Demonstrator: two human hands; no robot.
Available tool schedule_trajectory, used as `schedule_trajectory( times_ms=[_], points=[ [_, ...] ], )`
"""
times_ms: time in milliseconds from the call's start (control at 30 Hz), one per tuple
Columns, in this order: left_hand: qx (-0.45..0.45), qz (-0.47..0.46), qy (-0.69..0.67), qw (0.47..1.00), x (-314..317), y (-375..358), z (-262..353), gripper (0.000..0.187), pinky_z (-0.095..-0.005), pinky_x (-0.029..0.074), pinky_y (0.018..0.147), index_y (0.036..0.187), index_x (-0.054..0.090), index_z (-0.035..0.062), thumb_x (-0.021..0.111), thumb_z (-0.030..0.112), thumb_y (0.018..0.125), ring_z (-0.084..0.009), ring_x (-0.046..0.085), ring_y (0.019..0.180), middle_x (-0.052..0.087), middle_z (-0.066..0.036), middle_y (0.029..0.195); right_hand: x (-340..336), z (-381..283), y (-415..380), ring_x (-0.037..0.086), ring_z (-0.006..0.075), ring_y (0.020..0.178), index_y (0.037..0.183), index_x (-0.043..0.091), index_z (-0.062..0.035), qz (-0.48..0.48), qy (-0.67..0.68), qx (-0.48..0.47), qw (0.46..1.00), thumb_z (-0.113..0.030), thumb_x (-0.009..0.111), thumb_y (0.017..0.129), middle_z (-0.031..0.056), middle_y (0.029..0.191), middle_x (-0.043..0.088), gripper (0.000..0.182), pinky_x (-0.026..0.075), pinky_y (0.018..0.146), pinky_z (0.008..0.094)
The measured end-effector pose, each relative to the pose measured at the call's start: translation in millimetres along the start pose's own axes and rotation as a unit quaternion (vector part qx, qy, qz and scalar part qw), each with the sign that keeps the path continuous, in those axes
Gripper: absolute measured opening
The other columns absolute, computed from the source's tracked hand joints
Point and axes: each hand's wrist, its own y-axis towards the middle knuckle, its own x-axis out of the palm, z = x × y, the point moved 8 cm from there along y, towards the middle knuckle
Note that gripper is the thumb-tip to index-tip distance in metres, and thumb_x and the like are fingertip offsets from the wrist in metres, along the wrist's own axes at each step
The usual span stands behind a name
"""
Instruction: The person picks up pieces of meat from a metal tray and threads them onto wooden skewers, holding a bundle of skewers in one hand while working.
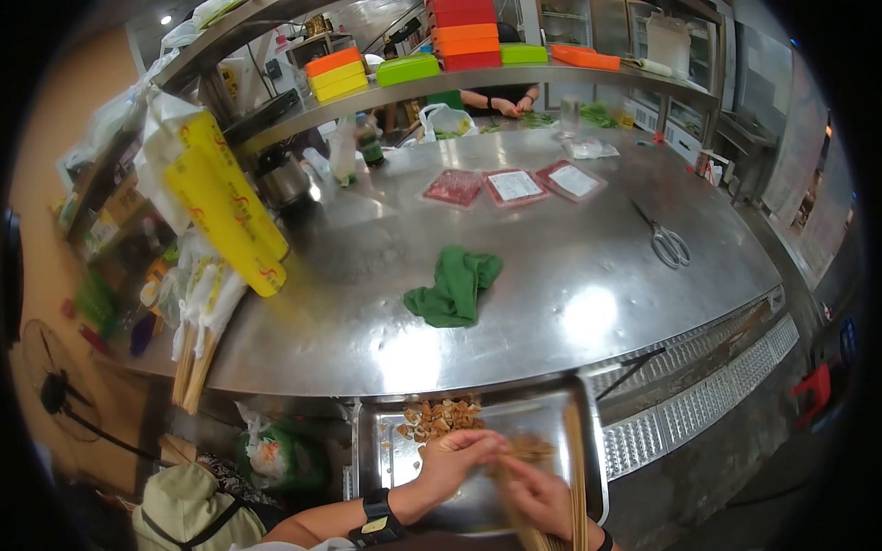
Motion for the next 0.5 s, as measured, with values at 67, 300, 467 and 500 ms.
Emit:
schedule_trajectory(
  times_ms=[67,300,467,500],
  points=[
    [-0.020,0.008,-0.022,1.000,-0.4,-1.1,-3.1,0.022,-0.0239,0.051,0.075,0.103,0.060,-0.0032,0.061,0.011,0.085,-0.0144,0.061,0.089,0.063,-0.011,0.099,0.5,2.4,-1.3,0.041,0.0018,0.052,0.131,0.043,-0.0091,-0.004,0.028,0.012,1.000,-0.011,0.052,0.086,-0.0067,0.061,0.046,0.046,0.036,0.047,0.0198],
    [0.065,-0.027,0.044,0.997,2.1,0.9,5.6,0.023,-0.0259,0.051,0.078,0.106,0.057,-0.0050,0.057,0.010,0.088,-0.0168,0.061,0.091,0.062,-0.012,0.101,-0.6,-1.7,-2.5,0.042,0.0016,0.056,0.132,0.043,-0.0087,-0.007,0.052,0.005,0.999,-0.011,0.050,0.088,-0.0062,0.065,0.047,0.045,0.036,0.050,0.0189],
    [0.061,-0.007,-0.003,0.998,1.5,2.3,9.7,0.024,-0.0338,0.052,0.079,0.111,0.051,-0.0036,0.050,0.010,0.091,-0.0244,0.062,0.091,0.061,-0.017,0.101,-0.3,-11.9,0.0,0.035,0.0023,0.056,0.129,0.043,-0.0006,0.003,0.059,0.037,0.998,-0.007,0.050,0.088,-0.0065,0.062,0.040,0.042,0.031,0.052,0.0185],
    [0.057,0.004,-0.015,0.998,1.3,2.4,10.3,0.023,-0.0335,0.052,0.077,0.110,0.052,-0.0018,0.050,0.012,0.091,-0.0240,0.063,0.088,0.062,-0.017,0.098,-0.4,-16.6,-0.6,0.035,0.0024,0.056,0.129,0.043,-0.0010,-0.002,0.037,0.014,0.999,-0.006,0.050,0.087,-0.0066,0.062,0.040,0.042,0.031,0.052,0.0187]
  ],
)
